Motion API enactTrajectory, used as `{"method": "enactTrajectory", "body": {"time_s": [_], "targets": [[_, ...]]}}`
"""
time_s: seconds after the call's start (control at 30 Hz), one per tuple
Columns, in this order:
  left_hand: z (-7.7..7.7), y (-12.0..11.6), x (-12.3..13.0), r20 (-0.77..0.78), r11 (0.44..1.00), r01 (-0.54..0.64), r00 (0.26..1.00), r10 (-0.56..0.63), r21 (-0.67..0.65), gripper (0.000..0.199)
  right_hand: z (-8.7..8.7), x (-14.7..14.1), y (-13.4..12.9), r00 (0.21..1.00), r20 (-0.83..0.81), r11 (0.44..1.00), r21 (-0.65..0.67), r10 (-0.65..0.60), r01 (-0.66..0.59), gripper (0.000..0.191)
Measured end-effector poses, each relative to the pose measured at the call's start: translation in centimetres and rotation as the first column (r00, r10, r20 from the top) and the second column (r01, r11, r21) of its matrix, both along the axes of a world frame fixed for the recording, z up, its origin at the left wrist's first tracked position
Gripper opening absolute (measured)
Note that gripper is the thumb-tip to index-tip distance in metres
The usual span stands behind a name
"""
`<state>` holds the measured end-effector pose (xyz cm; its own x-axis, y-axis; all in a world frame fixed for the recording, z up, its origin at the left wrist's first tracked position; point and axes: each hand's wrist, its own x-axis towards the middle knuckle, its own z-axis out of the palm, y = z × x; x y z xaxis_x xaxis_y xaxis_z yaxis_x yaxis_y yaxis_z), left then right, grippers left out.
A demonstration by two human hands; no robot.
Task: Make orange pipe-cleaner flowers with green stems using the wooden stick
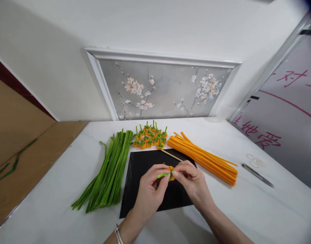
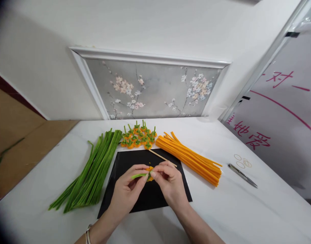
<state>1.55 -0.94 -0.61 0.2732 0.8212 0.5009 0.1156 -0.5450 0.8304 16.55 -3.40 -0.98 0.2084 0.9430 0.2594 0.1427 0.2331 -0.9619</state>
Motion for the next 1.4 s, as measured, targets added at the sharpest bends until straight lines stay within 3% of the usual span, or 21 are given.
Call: {"method": "enactTrajectory", "body": {"time_s": [0.13,0.23,0.3,0.4,0.6,0.8,0.97,1.17,1.4], "targets": [[0.4,0.1,0.0,0.020,0.994,0.044,0.999,-0.042,-0.099,0.011,0.3,0.9,0.2,0.994,0.105,0.999,0.021,0.031,-0.033,0.013],[0.5,0.2,-0.1,0.027,0.990,0.054,0.998,-0.051,-0.128,0.013,0.7,1.8,0.2,0.984,0.084,0.986,-0.055,0.160,-0.156,0.018],[0.5,0.2,0.0,0.032,0.989,0.057,0.998,-0.053,-0.139,0.014,0.9,2.3,0.2,0.980,0.078,0.979,-0.104,0.183,-0.175,0.020],[0.4,0.2,0.0,0.038,0.987,0.059,0.998,-0.054,-0.147,0.015,0.8,2.6,0.2,0.983,0.080,0.978,-0.140,0.168,-0.155,0.020],[0.0,0.0,0.2,0.018,0.988,0.070,0.998,-0.068,-0.140,0.014,0.8,1.8,0.0,0.972,0.197,0.991,-0.060,0.129,-0.119,0.023],[-0.4,-0.1,0.2,-0.018,0.997,-0.038,0.999,0.037,-0.069,0.015,0.5,-0.4,-0.5,0.997,0.071,0.999,-0.047,-0.011,0.014,0.026],[0.0,0.0,0.1,0.018,0.996,-0.040,0.999,0.041,-0.085,0.015,0.3,-0.8,-0.5,0.998,0.058,0.999,-0.040,0.005,-0.003,0.021],[0.1,0.3,0.0,0.011,0.989,-0.021,1.000,0.022,-0.148,0.016,0.9,1.0,-0.3,0.954,0.289,0.996,0.023,0.076,-0.086,0.008],[0.3,0.3,0.0,-0.010,0.974,0.043,0.999,-0.047,-0.221,0.017,0.7,1.8,0.0,0.843,0.533,0.963,0.181,0.073,-0.198,0.017]]}}
